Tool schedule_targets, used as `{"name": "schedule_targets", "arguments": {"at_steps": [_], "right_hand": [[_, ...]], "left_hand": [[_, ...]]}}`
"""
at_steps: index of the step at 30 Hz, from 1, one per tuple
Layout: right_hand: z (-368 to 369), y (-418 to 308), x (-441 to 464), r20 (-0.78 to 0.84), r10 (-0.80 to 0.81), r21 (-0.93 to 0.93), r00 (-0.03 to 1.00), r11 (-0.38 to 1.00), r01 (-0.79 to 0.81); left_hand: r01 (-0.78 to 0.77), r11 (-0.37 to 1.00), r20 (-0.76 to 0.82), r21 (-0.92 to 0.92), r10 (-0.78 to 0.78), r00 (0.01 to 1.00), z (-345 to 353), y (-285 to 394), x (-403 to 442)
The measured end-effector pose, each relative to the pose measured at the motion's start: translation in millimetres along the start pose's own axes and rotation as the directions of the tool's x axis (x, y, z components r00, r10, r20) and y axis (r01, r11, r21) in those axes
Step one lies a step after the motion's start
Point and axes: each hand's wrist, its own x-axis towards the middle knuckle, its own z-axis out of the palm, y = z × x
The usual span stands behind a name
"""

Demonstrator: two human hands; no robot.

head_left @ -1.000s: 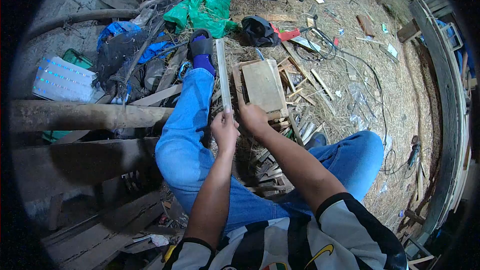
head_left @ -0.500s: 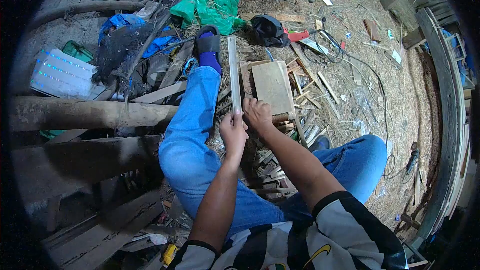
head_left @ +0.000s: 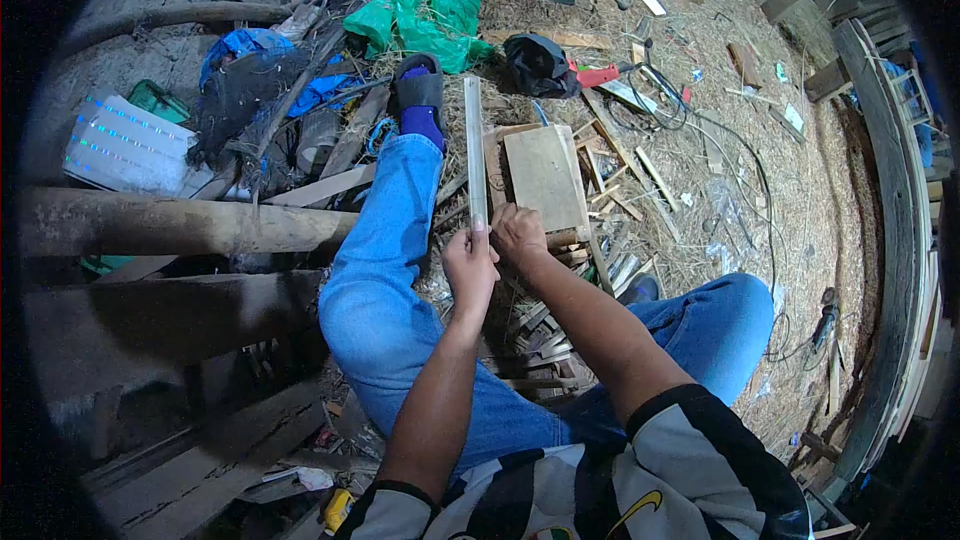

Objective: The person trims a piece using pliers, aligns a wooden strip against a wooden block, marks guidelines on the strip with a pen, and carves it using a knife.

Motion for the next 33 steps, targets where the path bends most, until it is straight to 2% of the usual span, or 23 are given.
{"name": "schedule_targets", "arguments": {"at_steps": [5, 8, 11, 13, 17, 19, 20, 21, 23, 25, 27, 29, 30, 31, 32, 33], "right_hand": [[-4, 0, -2, -0.006, 0.006, -0.052, 1.0, 0.999, -0.006], [-2, -1, -1, 0.055, 0.033, 0.014, 0.998, 0.999, -0.034], [7, 2, -8, -0.031, 0.011, 0.086, 0.999, 0.996, -0.008], [-15, 13, -16, 0.005, -0.106, 0.276, 0.994, 0.956, 0.101], [-68, 48, -36, -0.049, -0.198, 0.309, 0.979, 0.929, 0.203], [-84, 75, -42, -0.073, -0.104, 0.442, 0.992, 0.888, 0.126], [-79, 91, -42, -0.143, -0.053, 0.441, 0.988, 0.891, 0.112], [-110, 107, -42, -0.114, 0.005, 0.498, 0.994, 0.866, 0.053], [-134, 140, -45, -0.223, 0.06, 0.487, 0.973, 0.871, 0.058], [-171, 160, -50, -0.467, 0.063, 0.388, 0.882, 0.911, 0.14], [-196, 172, -53, -0.52, 0.018, 0.341, 0.854, 0.921, 0.188], [-201, 181, -55, -0.557, -0.137, 0.192, 0.819, 0.938, 0.287], [-195, 186, -54, -0.578, -0.139, 0.165, 0.804, 0.945, 0.283], [-188, 188, -58, -0.579, -0.131, 0.167, 0.804, 0.947, 0.275], [-182, 191, -61, -0.377, -0.093, 0.221, 0.922, 0.957, 0.187], [-173, 193, -64, -0.153, -0.052, 0.255, 0.987, 0.963, 0.09]], "left_hand": [[-0.003, 1.0, -0.019, -0.016, 0.002, 1.0, 3, 1, 0], [-0.002, 1.0, 0.007, -0.012, 0.002, 1.0, 1, 5, -2], [-0.009, 1.0, 0.01, -0.021, 0.01, 1.0, 0, -5, 3], [-0.012, 1.0, 0.018, -0.016, 0.012, 1.0, 1, -2, 1], [-0.049, 0.999, 0.044, 0.013, 0.049, 0.998, 1, -3, -1], [-0.098, 0.993, 0.044, 0.063, 0.095, 0.994, 3, -10, -1], [-0.14, 0.983, 0.05, 0.117, 0.134, 0.99, 4, -13, -1], [-0.147, 0.983, 0.054, 0.114, 0.141, 0.989, 5, -13, -2], [-0.281, 0.943, 0.128, 0.177, 0.26, 0.957, 6, -11, -6], [-0.309, 0.921, 0.148, 0.236, 0.281, 0.948, 7, -3, -13], [-0.505, 0.769, 0.229, 0.391, 0.45, 0.863, 8, 0, -16], [-0.509, 0.748, 0.275, 0.426, 0.429, 0.86, 7, 9, -23], [-0.543, 0.685, 0.34, 0.486, 0.425, 0.839, 6, 19, -28], [-0.578, 0.614, 0.403, 0.538, 0.414, 0.816, 4, 30, -34], [-0.565, 0.586, 0.446, 0.581, 0.351, 0.823, 2, 40, -39], [-0.57, 0.58, 0.452, 0.582, 0.353, 0.82, 4, 42, -43]]}}
